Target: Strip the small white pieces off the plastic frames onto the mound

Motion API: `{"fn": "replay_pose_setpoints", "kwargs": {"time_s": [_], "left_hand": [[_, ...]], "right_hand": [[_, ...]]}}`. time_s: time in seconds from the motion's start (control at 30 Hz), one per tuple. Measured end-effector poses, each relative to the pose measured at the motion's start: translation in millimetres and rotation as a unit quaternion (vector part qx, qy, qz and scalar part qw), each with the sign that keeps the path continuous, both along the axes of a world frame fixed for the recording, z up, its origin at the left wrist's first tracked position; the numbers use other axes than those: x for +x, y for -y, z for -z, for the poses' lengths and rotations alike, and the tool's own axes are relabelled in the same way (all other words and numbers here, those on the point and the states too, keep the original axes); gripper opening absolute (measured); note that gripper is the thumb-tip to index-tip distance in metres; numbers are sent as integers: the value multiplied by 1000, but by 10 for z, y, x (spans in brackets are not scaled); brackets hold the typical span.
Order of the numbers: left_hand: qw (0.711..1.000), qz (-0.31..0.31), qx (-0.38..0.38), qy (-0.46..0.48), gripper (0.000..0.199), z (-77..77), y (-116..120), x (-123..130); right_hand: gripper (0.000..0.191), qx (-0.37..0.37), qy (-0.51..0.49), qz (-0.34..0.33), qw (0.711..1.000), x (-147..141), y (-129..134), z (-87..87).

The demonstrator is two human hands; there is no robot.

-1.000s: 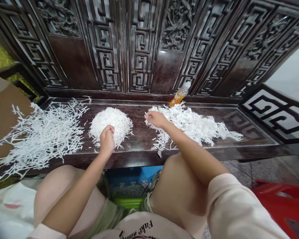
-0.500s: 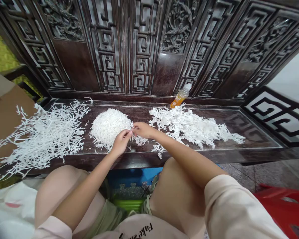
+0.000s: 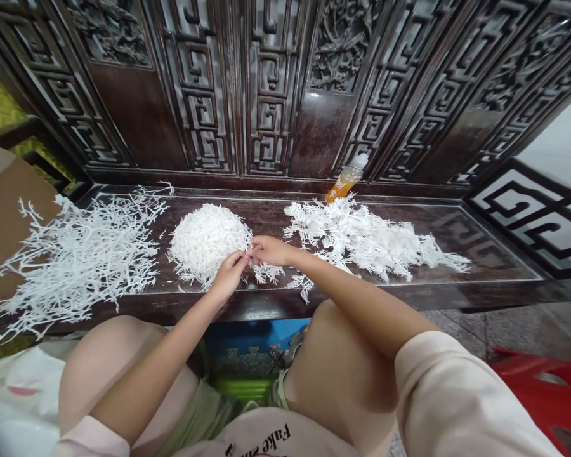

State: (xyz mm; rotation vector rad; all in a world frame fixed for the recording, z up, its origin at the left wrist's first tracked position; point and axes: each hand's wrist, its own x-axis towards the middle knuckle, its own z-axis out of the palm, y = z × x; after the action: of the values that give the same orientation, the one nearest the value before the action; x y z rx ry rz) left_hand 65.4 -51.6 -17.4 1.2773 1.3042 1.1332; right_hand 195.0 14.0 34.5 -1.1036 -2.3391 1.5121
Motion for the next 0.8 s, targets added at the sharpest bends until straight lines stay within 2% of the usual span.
{"fn": "replay_pose_setpoints", "kwargs": {"time_s": [0.1,0.23,0.43,0.57,0.63,0.7,0.77,0.8], "left_hand": [[999,-19,19,-28,22,-14,6,0],[998,-27,37,-50,22,-56,13,8],[987,-61,105,-106,24,-141,37,50],[986,-81,116,-89,23,-169,72,94],[986,-115,109,-57,22,-190,80,37],[986,-144,85,-2,21,-215,58,-94],[984,-154,30,79,19,-236,-5,-261],[980,-157,-13,125,17,-241,-47,-336]], "right_hand": [[23,52,20,9,998,-10,-13,21],[33,111,48,-10,993,0,-30,-43],[32,152,69,-48,985,1,-20,-142],[31,217,99,-52,970,-11,-71,-145],[29,275,138,-22,951,97,-186,-140],[25,323,195,51,925,310,-341,-134],[27,308,244,130,911,558,-470,-121],[29,298,242,144,912,658,-504,-112]]}}
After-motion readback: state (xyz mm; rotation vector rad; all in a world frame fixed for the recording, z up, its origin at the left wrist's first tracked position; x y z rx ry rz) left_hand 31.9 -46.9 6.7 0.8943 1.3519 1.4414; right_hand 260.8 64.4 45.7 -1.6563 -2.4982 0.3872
